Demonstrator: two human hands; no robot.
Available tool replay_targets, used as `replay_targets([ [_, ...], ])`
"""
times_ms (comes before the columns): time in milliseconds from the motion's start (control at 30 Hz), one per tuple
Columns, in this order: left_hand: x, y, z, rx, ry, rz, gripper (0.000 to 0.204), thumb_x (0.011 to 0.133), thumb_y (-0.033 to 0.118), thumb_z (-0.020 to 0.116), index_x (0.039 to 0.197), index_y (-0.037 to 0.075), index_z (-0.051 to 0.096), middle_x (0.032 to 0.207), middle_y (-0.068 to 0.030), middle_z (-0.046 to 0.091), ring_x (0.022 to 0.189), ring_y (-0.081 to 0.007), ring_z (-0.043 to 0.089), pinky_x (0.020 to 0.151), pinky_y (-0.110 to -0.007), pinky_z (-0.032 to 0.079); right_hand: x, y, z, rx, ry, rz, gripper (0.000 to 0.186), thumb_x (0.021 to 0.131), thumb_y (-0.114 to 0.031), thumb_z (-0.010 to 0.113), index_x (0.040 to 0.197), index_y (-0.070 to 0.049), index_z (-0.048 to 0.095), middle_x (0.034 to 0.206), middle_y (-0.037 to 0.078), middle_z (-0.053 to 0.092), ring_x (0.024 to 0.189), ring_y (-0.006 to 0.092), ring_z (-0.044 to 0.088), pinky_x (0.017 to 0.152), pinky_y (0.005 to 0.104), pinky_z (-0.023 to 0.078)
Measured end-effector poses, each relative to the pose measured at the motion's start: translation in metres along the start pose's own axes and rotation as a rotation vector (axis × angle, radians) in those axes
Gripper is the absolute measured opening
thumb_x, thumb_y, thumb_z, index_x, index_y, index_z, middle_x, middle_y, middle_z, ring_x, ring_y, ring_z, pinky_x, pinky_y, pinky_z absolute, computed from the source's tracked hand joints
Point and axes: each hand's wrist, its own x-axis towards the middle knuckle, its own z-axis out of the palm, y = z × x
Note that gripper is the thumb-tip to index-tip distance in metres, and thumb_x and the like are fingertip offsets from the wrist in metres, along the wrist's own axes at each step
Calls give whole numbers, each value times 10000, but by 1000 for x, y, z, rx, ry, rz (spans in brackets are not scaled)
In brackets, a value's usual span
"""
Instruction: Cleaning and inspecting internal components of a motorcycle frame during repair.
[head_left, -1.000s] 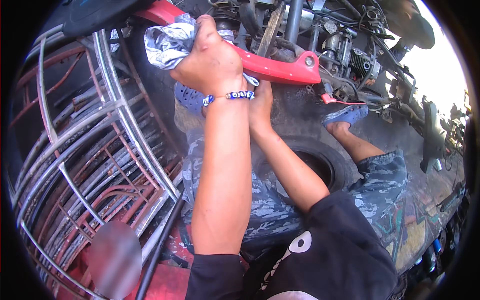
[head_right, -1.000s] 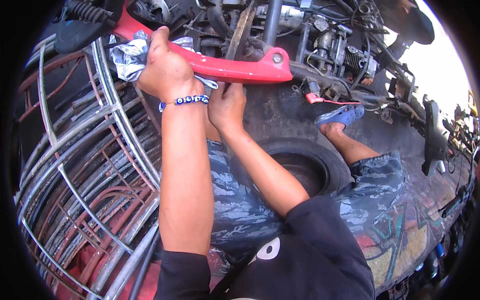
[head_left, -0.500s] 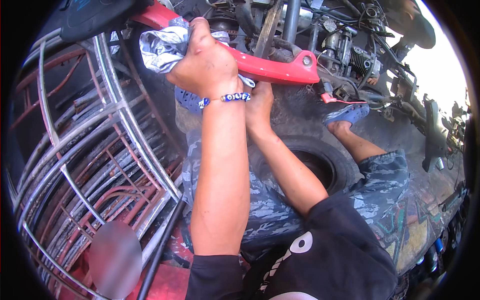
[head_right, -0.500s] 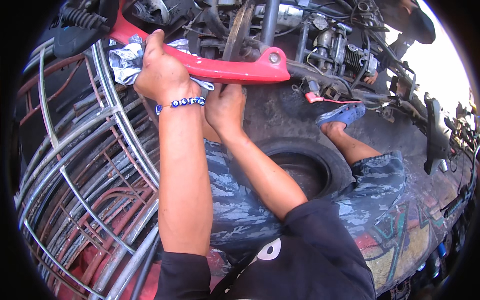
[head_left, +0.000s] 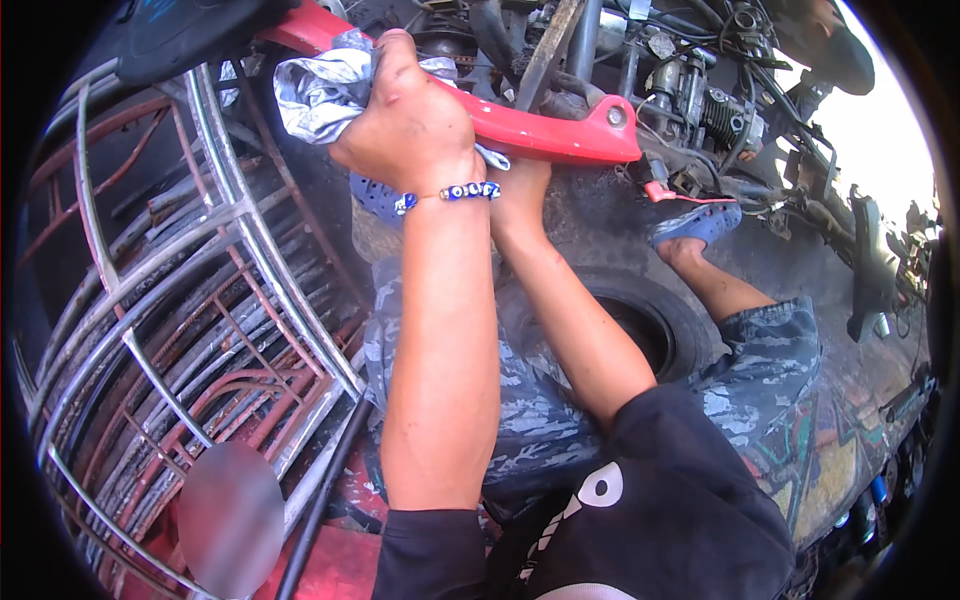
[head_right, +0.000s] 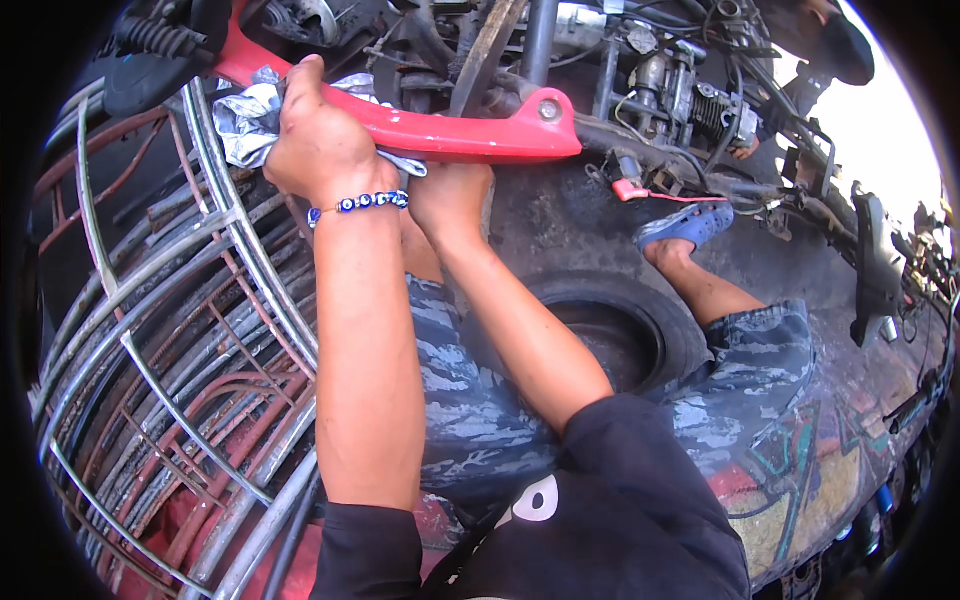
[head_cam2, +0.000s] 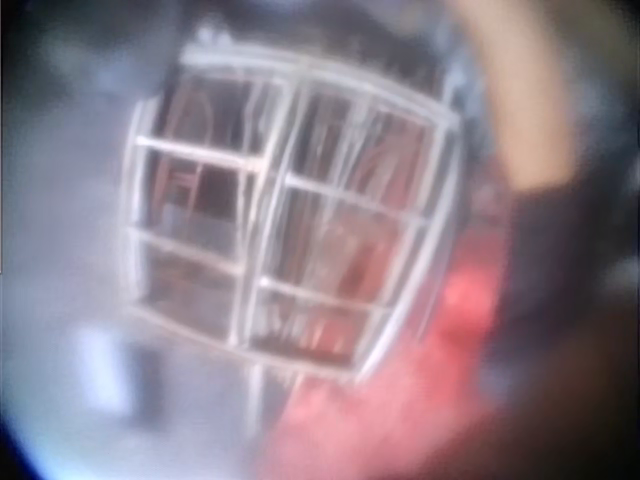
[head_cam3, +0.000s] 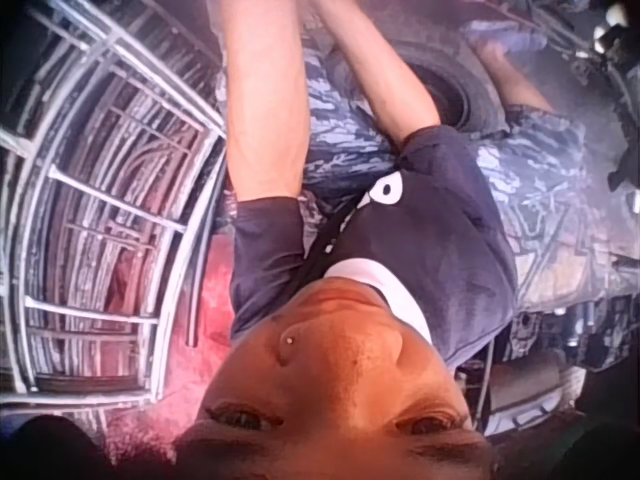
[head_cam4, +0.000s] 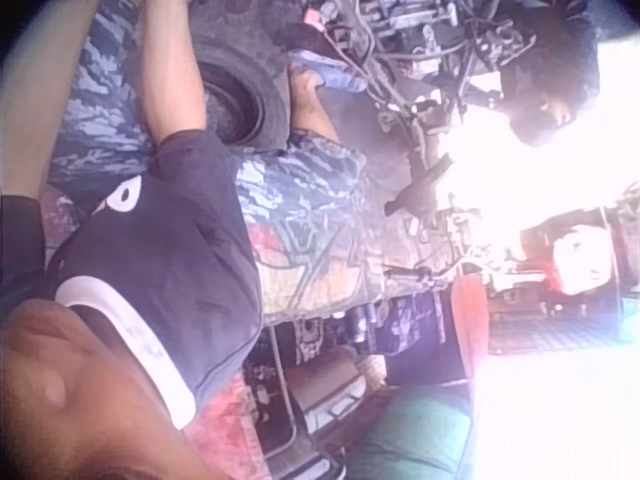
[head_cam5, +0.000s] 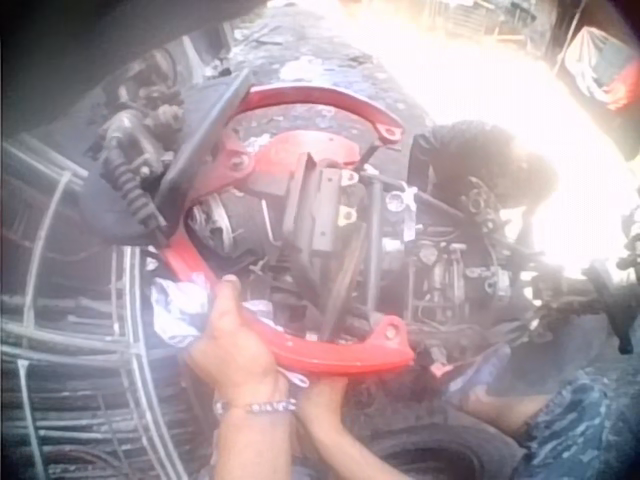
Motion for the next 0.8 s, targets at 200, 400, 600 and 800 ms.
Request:
replay_targets([
  [200, 1, 0, 0, -54, -18, -70, 225, 736, 97, 710, 830, -102, 663, 799, -61, 622, 644, -160, 566, 603, -322, 481, 4, -13, 15, 71, 158, -113, 187, 706, -123, 692, 848, -12, 645, 774, 193, 642, 790, 366, 637, 651, 399, 477],
  [400, -5, 6, 2, -41, -20, -99, 221, 743, 112, 707, 838, -83, 664, 807, -67, 612, 655, -166, 571, 583, -335, 483, -2, -7, 9, -5, 60, -60, 94, 774, -72, 623, 840, -7, 639, 793, 189, 650, 800, 358, 639, 638, 412, 469],
  [600, -3, 5, 0, -17, -31, -111, 216, 776, 111, 670, 888, -73, 676, 863, -75, 617, 688, -182, 577, 648, -321, 492, -4, -4, 1, -5, -8, 127, 134, 757, -33, 593, 874, -1, 650, 821, 225, 639, 848, 403, 620, 684, 441, 470],
  [800, -4, 9, 3, -85, -52, -131, 196, 784, 96, 666, 879, -75, 676, 857, -61, 620, 722, -165, 571, 673, -319, 482, -7, -19, 4, 170, 77, -36, 167, 772, -32, 573, 911, -20, 666, 817, 225, 641, 825, 408, 625, 671, 427, 487],
])
